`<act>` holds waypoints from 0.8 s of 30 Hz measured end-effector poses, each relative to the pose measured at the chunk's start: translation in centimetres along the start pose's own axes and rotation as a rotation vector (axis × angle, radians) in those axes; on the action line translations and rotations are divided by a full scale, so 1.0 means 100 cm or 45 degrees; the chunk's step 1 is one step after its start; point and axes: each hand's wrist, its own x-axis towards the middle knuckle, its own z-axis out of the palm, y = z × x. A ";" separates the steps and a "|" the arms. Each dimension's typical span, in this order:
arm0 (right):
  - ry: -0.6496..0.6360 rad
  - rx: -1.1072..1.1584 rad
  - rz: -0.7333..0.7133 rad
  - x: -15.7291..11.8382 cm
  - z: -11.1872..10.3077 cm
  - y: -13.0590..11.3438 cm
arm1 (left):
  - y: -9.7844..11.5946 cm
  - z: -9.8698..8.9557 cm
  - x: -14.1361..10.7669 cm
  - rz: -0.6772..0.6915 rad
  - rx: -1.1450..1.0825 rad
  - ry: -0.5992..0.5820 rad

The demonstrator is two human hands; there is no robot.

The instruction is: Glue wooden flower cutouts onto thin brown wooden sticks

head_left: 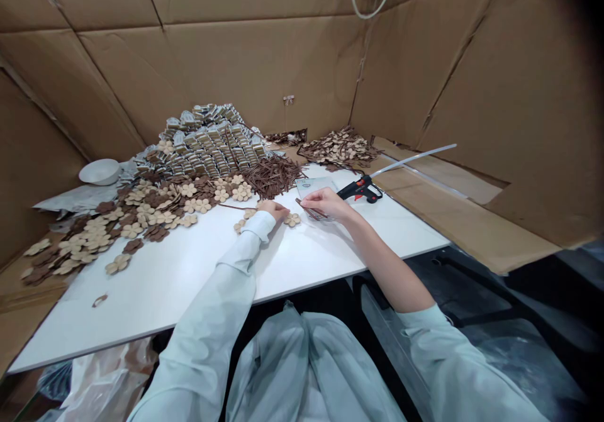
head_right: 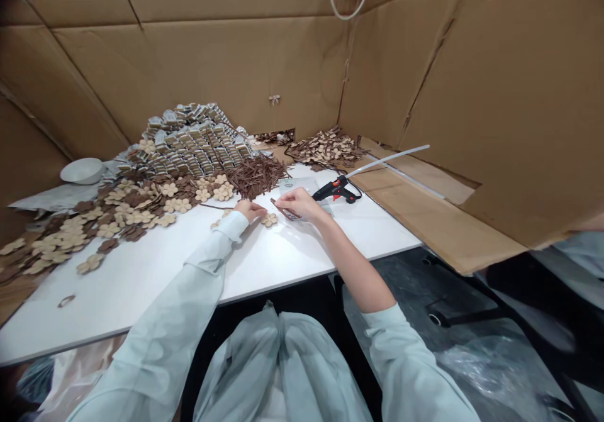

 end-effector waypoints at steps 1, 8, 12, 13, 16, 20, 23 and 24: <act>0.010 0.008 0.001 -0.001 0.000 0.000 | 0.000 0.001 0.000 0.028 0.011 -0.014; -0.007 -0.059 0.028 -0.002 0.005 -0.004 | 0.003 0.003 0.002 0.003 0.185 -0.072; 0.057 -0.191 0.024 -0.001 0.007 0.004 | 0.005 0.003 0.000 -0.009 0.229 -0.033; 0.102 -0.245 0.015 0.001 0.007 0.007 | 0.005 0.003 -0.001 -0.013 0.234 -0.027; 0.249 -0.450 0.007 0.004 0.006 0.014 | 0.010 0.003 -0.004 -0.039 0.257 -0.028; 0.292 -0.655 0.014 0.004 0.006 0.014 | 0.014 0.005 -0.007 -0.110 0.320 -0.147; 0.252 -0.672 0.024 0.004 0.008 0.013 | 0.015 0.007 -0.007 -0.143 0.383 -0.215; 0.244 -0.661 0.032 0.004 0.008 0.014 | 0.015 0.009 -0.008 -0.144 0.373 -0.225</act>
